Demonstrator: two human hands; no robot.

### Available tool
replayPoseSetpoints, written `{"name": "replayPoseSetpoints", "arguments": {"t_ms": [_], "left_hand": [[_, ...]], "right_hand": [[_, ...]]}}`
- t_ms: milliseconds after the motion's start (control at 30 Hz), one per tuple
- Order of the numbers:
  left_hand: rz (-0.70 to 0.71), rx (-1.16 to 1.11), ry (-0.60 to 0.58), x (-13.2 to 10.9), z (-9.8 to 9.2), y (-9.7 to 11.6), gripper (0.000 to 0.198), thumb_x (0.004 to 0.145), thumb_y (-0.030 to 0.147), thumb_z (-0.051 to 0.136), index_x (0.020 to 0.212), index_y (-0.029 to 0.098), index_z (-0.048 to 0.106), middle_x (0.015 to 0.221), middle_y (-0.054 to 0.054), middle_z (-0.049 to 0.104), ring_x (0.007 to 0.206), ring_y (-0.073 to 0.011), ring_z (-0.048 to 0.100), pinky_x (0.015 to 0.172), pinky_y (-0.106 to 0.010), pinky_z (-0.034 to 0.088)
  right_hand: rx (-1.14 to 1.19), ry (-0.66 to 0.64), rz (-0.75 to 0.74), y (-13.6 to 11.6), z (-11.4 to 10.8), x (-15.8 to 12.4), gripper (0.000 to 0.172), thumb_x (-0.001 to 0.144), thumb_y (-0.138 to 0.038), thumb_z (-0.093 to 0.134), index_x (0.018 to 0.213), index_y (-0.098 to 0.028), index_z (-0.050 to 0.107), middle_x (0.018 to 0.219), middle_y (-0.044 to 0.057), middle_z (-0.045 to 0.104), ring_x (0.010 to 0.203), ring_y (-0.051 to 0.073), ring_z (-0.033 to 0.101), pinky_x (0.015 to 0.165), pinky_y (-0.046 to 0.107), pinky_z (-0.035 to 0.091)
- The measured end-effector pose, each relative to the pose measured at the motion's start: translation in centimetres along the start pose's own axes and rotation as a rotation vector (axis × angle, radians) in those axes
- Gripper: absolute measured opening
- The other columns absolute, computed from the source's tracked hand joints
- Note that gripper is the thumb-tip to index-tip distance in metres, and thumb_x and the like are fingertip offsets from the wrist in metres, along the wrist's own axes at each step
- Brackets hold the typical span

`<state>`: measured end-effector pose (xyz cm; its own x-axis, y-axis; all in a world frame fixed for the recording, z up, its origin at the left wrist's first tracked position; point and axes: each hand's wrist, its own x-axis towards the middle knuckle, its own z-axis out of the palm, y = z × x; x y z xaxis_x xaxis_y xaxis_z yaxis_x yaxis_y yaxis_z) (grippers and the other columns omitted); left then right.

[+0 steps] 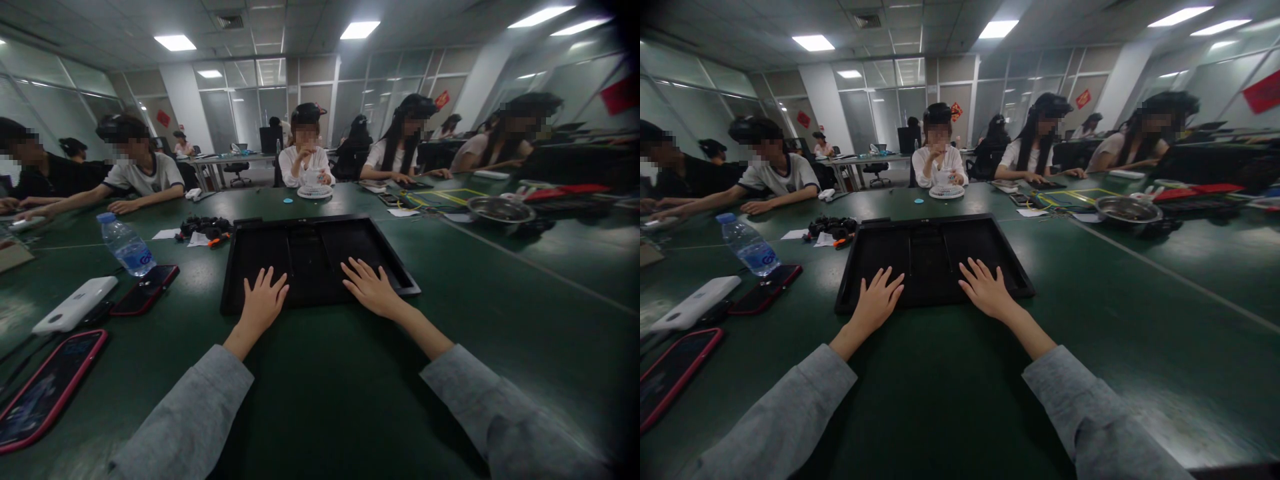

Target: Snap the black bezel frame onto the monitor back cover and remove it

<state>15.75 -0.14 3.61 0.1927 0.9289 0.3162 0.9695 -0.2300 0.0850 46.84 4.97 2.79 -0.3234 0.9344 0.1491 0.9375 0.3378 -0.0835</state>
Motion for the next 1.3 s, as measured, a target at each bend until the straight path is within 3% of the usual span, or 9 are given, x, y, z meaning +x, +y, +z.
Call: {"name": "replayPoseSetpoints", "arguments": {"t_ms": [133, 300, 467, 567, 733, 867, 967, 1167, 1300], "left_hand": [[-0.001, -0.012, 0.012, 0.0, 0.2, -0.1, 0.051, 0.107, 0.045, 0.031, 0.150, 0.029, 0.054, 0.162, -0.014, 0.044, 0.153, -0.0372, 0.034, 0.114, -0.075, 0.031], [-0.019, -0.032, 0.046, 0.0, 0.6, -0.2, 0.056, 0.107, 0.045, 0.033, 0.161, 0.029, 0.036, 0.162, -0.014, 0.044, 0.152, -0.0357, 0.036, 0.115, -0.074, 0.030], [0.003, -0.026, 0.044, 0.0, 0.6, -0.1, 0.049, 0.106, 0.044, 0.035, 0.147, 0.028, 0.057, 0.160, -0.013, 0.046, 0.150, -0.0352, 0.038, 0.116, -0.072, 0.030], [-0.057, -0.067, 0.146, 0.3, 0.0, -0.8, 0.044, 0.106, 0.042, 0.037, 0.138, 0.030, 0.064, 0.154, -0.010, 0.055, 0.148, -0.0316, 0.043, 0.120, -0.068, 0.025], [-0.408, -0.132, 0.383, 1.1, -0.7, -6.3, 0.045, 0.104, 0.039, 0.042, 0.142, 0.024, 0.061, 0.153, -0.013, 0.056, 0.147, -0.0320, 0.042, 0.120, -0.060, 0.031], [-0.678, -0.294, 0.069, 1.4, 0.3, -11.6, 0.052, 0.097, 0.048, 0.055, 0.137, 0.016, 0.064, 0.139, -0.019, 0.065, 0.129, -0.0374, 0.060, 0.107, -0.054, 0.047], [-0.617, -0.416, -0.022, 1.5, 1.0, -13.3, 0.048, 0.096, 0.051, 0.054, 0.128, 0.018, 0.069, 0.123, -0.015, 0.074, 0.116, -0.0325, 0.067, 0.101, -0.045, 0.051], [-0.539, -0.264, 0.230, 0.4, 0.5, -14.4, 0.055, 0.094, 0.056, 0.055, 0.130, 0.017, 0.070, 0.140, -0.016, 0.065, 0.133, -0.0358, 0.055, 0.109, -0.047, 0.044], [-0.582, -0.352, 0.155, -0.4, 0.2, -16.6, 0.052, 0.098, 0.051, 0.047, 0.122, 0.013, 0.075, 0.128, -0.017, 0.072, 0.120, -0.0318, 0.064, 0.102, -0.040, 0.047]], "right_hand": [[-0.001, -0.009, 0.003, -0.1, -0.1, 0.0, 0.064, 0.105, -0.053, 0.019, 0.164, -0.031, 0.031, 0.172, 0.006, 0.020, 0.158, 0.029, 0.018, 0.121, 0.069, 0.015], [0.006, 0.007, -0.009, 0.1, 0.0, 0.0, 0.063, 0.105, -0.052, 0.020, 0.163, -0.030, 0.033, 0.172, 0.006, 0.023, 0.158, 0.030, 0.019, 0.120, 0.070, 0.016], [0.028, 0.065, -0.028, 0.2, 0.5, -0.1, 0.061, 0.105, -0.052, 0.022, 0.161, -0.032, 0.038, 0.170, 0.007, 0.029, 0.156, 0.031, 0.025, 0.119, 0.071, 0.018], [0.068, 0.156, -0.013, 0.9, 0.6, 0.2, 0.059, 0.104, -0.053, 0.028, 0.157, -0.031, 0.044, 0.165, 0.012, 0.036, 0.152, 0.032, 0.031, 0.117, 0.068, 0.027], [0.101, 0.411, 0.281, 4.5, 0.2, 0.8, 0.068, 0.100, -0.047, 0.040, 0.158, -0.011, 0.038, 0.156, 0.027, 0.041, 0.146, 0.042, 0.037, 0.108, 0.065, 0.041], [0.235, 0.355, 0.466, 8.1, 0.3, 1.0, 0.075, 0.095, -0.038, 0.047, 0.157, 0.002, 0.033, 0.148, 0.032, 0.050, 0.135, 0.043, 0.051, 0.107, 0.060, 0.044], [0.397, 0.312, 0.475, 9.7, 0.5, 1.3, 0.067, 0.091, -0.031, 0.050, 0.152, -0.004, 0.043, 0.144, 0.025, 0.057, 0.130, 0.037, 0.058, 0.111, 0.053, 0.045], [0.660, 0.392, 0.479, 10.1, 1.6, 0.6, 0.064, 0.081, -0.031, 0.061, 0.142, -0.014, 0.052, 0.132, 0.017, 0.067, 0.124, 0.033, 0.063, 0.109, 0.054, 0.048], [0.875, 0.382, 0.472, 8.9, 2.5, -0.1, 0.070, 0.078, -0.035, 0.066, 0.144, -0.020, 0.048, 0.125, 0.014, 0.070, 0.107, 0.029, 0.070, 0.098, 0.051, 0.056]]}}
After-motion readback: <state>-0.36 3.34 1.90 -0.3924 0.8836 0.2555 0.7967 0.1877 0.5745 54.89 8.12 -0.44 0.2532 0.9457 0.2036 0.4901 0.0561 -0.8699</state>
